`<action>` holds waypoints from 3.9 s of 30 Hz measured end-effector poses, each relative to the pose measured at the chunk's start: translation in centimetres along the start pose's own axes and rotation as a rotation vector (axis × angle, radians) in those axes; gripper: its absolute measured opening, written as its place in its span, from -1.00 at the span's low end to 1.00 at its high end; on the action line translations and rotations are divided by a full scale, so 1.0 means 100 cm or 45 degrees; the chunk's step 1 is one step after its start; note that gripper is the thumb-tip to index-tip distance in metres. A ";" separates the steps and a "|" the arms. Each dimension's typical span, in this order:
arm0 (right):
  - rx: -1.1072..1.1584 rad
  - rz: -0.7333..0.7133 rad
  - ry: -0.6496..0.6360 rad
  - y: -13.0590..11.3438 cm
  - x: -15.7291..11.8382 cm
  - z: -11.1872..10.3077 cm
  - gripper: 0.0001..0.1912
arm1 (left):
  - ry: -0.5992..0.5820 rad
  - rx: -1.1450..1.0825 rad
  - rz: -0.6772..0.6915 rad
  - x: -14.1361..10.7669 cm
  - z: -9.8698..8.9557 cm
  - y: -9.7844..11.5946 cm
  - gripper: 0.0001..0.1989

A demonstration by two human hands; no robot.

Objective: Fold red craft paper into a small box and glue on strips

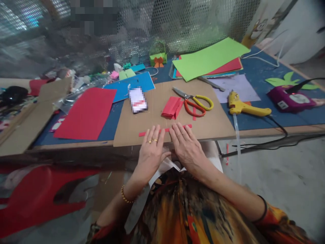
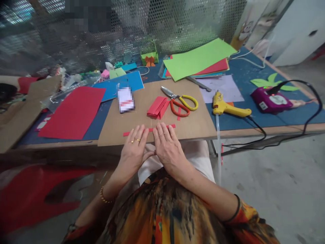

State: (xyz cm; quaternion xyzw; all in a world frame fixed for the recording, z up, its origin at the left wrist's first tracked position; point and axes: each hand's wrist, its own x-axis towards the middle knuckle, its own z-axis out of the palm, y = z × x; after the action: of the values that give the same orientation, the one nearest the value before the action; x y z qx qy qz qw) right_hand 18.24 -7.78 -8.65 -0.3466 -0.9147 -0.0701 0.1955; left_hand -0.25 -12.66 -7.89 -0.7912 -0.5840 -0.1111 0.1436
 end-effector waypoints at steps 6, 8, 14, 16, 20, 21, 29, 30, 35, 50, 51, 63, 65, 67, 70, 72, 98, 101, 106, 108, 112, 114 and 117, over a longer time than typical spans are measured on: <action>-0.041 -0.006 0.030 0.003 -0.002 -0.005 -0.41 | 0.042 0.090 -0.112 -0.015 -0.005 -0.003 -0.17; -0.049 0.021 0.004 0.011 -0.010 -0.007 -0.42 | 0.042 0.093 -0.124 -0.014 -0.005 -0.001 -0.18; -0.144 0.139 -0.032 0.042 -0.044 -0.030 -0.41 | 0.030 0.074 -0.133 -0.010 -0.007 0.003 -0.15; -0.163 0.184 -0.026 0.045 -0.044 -0.043 -0.41 | 0.025 0.062 -0.143 -0.009 -0.008 0.005 -0.15; -0.127 0.107 0.018 0.023 -0.011 -0.045 -0.26 | 0.013 0.056 -0.168 -0.009 -0.008 0.008 -0.15; -0.065 -0.020 0.004 0.014 -0.001 -0.039 -0.28 | 0.010 0.061 -0.172 -0.009 -0.007 0.007 -0.16; 0.098 -0.040 -0.081 0.004 0.005 -0.006 -0.32 | 0.019 0.041 -0.152 -0.013 -0.003 0.002 -0.33; 0.091 -0.018 -0.071 0.008 -0.001 -0.008 -0.33 | 0.016 0.030 -0.152 -0.014 -0.003 0.001 -0.32; 0.072 0.029 -0.034 0.019 -0.015 -0.012 -0.34 | 0.044 0.106 -0.215 -0.027 -0.006 -0.008 -0.23; 0.092 0.028 -0.046 0.022 -0.011 -0.012 -0.38 | 0.007 0.058 -0.077 0.007 -0.014 0.006 -0.23; 0.079 0.021 -0.044 0.022 -0.010 -0.012 -0.38 | -0.028 0.021 0.004 0.016 -0.011 0.011 -0.20; 0.077 0.020 -0.024 0.023 -0.012 -0.011 -0.41 | 0.000 0.049 -0.048 -0.022 -0.010 -0.012 -0.18; 0.030 0.002 -0.005 0.023 -0.011 -0.012 -0.43 | 0.036 0.086 -0.060 -0.029 -0.012 -0.017 -0.19; -0.014 -0.013 0.019 0.022 -0.010 -0.011 -0.45 | 0.071 0.117 -0.076 -0.036 -0.012 -0.021 -0.21; -0.016 -0.006 0.036 0.022 -0.009 -0.008 -0.43 | 0.081 0.157 -0.102 -0.048 -0.018 -0.026 -0.24; 0.023 0.020 0.025 0.022 -0.008 -0.004 -0.43 | 0.073 0.167 -0.133 -0.053 -0.027 -0.032 -0.27; 0.146 -0.012 0.050 0.024 0.002 0.014 -0.27 | -0.519 -0.621 -0.501 0.210 -0.007 -0.061 -0.44; 0.156 -0.017 0.023 0.025 0.004 0.014 -0.25 | -0.525 -0.775 -0.558 0.209 -0.006 -0.060 -0.77; 0.181 -0.043 -0.023 0.030 0.007 0.010 -0.27 | -0.424 -1.116 -0.639 0.203 -0.007 -0.061 -0.75; 0.180 -0.049 -0.017 0.031 0.007 0.009 -0.29 | -0.314 -1.269 -0.663 0.199 -0.009 -0.064 -0.74; 0.182 -0.030 -0.013 0.032 0.007 0.005 -0.24 | -0.041 -1.550 -0.705 0.185 -0.015 -0.074 -0.72; 0.183 -0.023 0.001 0.033 0.008 0.003 -0.22 | 0.075 -1.653 -0.709 0.174 -0.018 -0.079 -0.70; 0.199 -0.052 0.039 0.035 0.009 -0.001 -0.26 | 0.200 -1.775 -0.671 0.156 -0.025 -0.084 -0.68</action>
State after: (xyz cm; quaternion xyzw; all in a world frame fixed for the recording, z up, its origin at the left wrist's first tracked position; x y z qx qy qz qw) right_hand 19.98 -4.59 -8.22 -0.3105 -0.9211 -0.0077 0.2346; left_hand -3.70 2.71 0.64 -0.5224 -0.5363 -0.5424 -0.3810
